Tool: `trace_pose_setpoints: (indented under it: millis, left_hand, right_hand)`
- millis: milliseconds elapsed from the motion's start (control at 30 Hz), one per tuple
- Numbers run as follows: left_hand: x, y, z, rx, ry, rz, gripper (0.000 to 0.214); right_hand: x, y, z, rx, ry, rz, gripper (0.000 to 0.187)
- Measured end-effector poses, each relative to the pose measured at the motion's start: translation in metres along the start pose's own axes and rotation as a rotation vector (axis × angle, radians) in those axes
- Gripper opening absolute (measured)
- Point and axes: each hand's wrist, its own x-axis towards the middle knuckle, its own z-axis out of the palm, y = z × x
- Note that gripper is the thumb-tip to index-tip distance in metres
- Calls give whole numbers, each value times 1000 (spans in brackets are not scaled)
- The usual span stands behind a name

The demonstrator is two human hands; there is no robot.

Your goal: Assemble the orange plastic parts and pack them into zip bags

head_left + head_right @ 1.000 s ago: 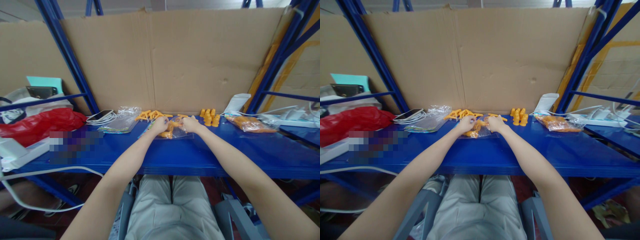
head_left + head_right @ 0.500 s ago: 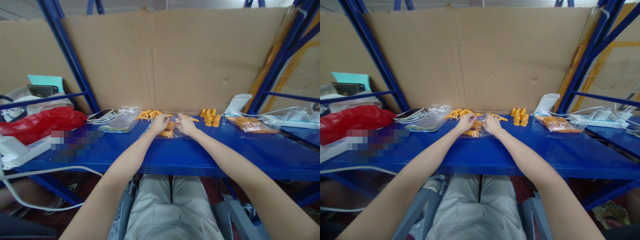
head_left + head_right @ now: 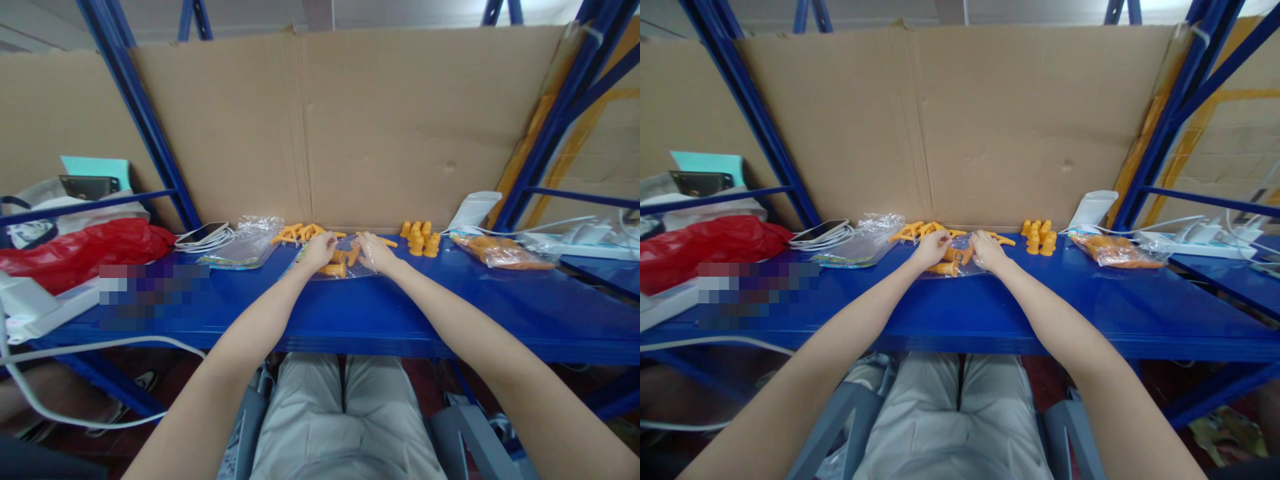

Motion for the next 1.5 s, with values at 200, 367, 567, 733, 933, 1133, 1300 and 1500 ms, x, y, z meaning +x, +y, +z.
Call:
trace_pose_setpoints:
  millis: [200, 367, 567, 733, 933, 1133, 1300, 1500]
  left_hand:
    - [-1, 4, 0, -33, -44, 17, 13]
    - [-2, 7, -1, -40, -47, 24, 13]
    - [-3, 8, -3, -24, -66, 24, 13]
    - [-3, 11, -1, -32, -78, 51, 14]
    - [-3, 14, -1, -31, -70, 23, 14]
    - [-3, 14, -1, -34, -59, 12, 14]
    - [-3, 14, 0, -35, -58, 11, 17]
    - [-3, 15, -5, 9, -4, 8, 15]
  right_hand:
    - [1, -17, -9, 289, -190, 262, 26]
    - [-1, -22, -15, 777, -257, 520, 30]
    - [-3, -15, -14, 886, -318, 486, 29]
    - [-1, -9, -3, 816, -274, 471, 39]
    - [-3, -13, -8, 930, -304, 345, 25]
    - [-3, -14, -4, 1013, -302, 297, 16]
    - [0, -12, 0, 956, -368, 283, 30]
    - [-2, -14, -3, 947, -373, 267, 28]
